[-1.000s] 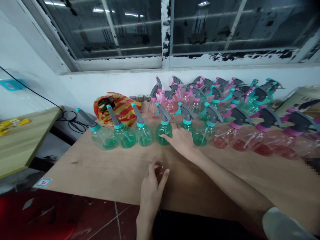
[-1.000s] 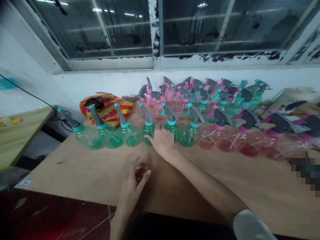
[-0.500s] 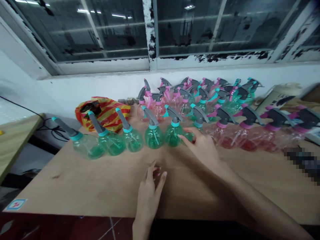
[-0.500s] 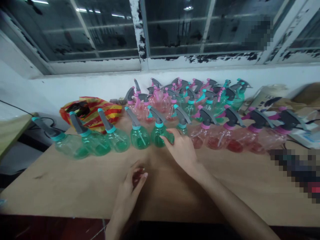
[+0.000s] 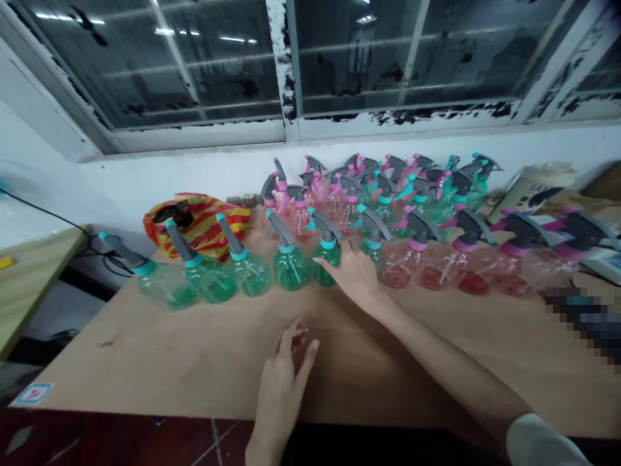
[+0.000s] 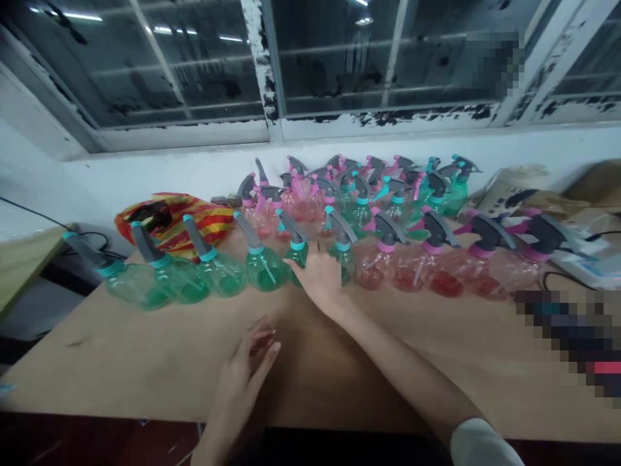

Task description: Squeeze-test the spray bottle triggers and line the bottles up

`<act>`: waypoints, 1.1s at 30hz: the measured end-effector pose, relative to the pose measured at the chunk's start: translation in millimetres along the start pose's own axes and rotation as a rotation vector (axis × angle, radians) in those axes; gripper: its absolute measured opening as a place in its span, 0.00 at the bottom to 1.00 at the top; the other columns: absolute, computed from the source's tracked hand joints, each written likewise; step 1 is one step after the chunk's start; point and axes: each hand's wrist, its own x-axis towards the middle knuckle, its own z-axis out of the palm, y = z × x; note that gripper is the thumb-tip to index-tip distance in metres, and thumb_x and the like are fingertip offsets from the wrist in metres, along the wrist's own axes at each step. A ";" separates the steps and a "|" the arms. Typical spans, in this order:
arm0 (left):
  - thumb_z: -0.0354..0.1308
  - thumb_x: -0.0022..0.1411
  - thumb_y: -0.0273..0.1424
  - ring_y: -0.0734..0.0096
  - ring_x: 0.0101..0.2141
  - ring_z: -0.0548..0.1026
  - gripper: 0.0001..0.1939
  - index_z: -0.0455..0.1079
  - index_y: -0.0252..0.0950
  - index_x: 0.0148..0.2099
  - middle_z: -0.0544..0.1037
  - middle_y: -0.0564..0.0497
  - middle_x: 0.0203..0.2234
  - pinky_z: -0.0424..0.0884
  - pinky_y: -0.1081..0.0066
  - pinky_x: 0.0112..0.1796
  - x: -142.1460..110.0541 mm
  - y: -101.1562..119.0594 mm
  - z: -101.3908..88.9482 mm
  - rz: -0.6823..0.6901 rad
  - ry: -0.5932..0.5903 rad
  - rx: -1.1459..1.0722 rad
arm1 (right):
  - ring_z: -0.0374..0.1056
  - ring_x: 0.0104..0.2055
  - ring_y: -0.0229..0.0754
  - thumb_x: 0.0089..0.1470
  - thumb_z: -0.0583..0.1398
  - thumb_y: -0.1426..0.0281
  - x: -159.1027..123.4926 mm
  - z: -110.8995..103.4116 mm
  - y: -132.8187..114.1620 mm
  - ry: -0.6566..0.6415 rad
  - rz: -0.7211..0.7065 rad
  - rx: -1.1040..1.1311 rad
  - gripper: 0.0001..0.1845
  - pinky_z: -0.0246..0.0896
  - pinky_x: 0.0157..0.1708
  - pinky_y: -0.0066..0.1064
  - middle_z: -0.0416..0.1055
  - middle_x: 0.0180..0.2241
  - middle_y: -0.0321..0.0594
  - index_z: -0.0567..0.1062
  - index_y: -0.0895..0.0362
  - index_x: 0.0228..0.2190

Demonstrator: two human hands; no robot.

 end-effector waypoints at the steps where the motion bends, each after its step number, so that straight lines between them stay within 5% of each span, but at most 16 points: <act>1: 0.52 0.66 0.43 0.60 0.47 0.77 0.24 0.60 0.40 0.61 0.77 0.46 0.47 0.72 0.56 0.49 -1.4 1.5 0.1 0.009 0.001 0.016 | 0.77 0.40 0.59 0.58 0.58 0.51 0.1 -0.4 -0.7 -0.007 -0.004 -0.002 0.31 0.68 0.34 0.40 0.76 0.45 0.56 0.67 0.62 0.52; 21: 0.50 0.67 0.43 0.57 0.48 0.75 0.23 0.60 0.41 0.61 0.75 0.45 0.49 0.69 0.53 0.50 -13.0 9.0 6.3 0.047 -0.019 0.130 | 0.76 0.39 0.53 0.61 0.53 0.51 -4.4 2.1 -3.0 -0.032 -0.036 -0.048 0.28 0.66 0.32 0.35 0.72 0.47 0.58 0.67 0.63 0.49; 27: 0.53 0.66 0.43 0.57 0.54 0.71 0.23 0.62 0.40 0.59 0.72 0.44 0.53 0.66 0.53 0.54 -6.4 5.0 14.2 0.087 0.066 0.083 | 0.77 0.36 0.55 0.59 0.56 0.50 -34.3 -20.3 9.2 -0.063 -0.098 -0.088 0.29 0.67 0.29 0.37 0.74 0.45 0.56 0.70 0.64 0.48; 33: 0.60 0.60 0.45 0.52 0.63 0.60 0.39 0.50 0.38 0.67 0.60 0.39 0.63 0.57 0.49 0.60 2.6 16.3 43.4 0.137 0.033 0.023 | 0.76 0.38 0.54 0.56 0.58 0.49 -85.1 -49.0 39.6 -0.070 -0.175 -0.109 0.28 0.69 0.30 0.39 0.76 0.44 0.52 0.73 0.61 0.44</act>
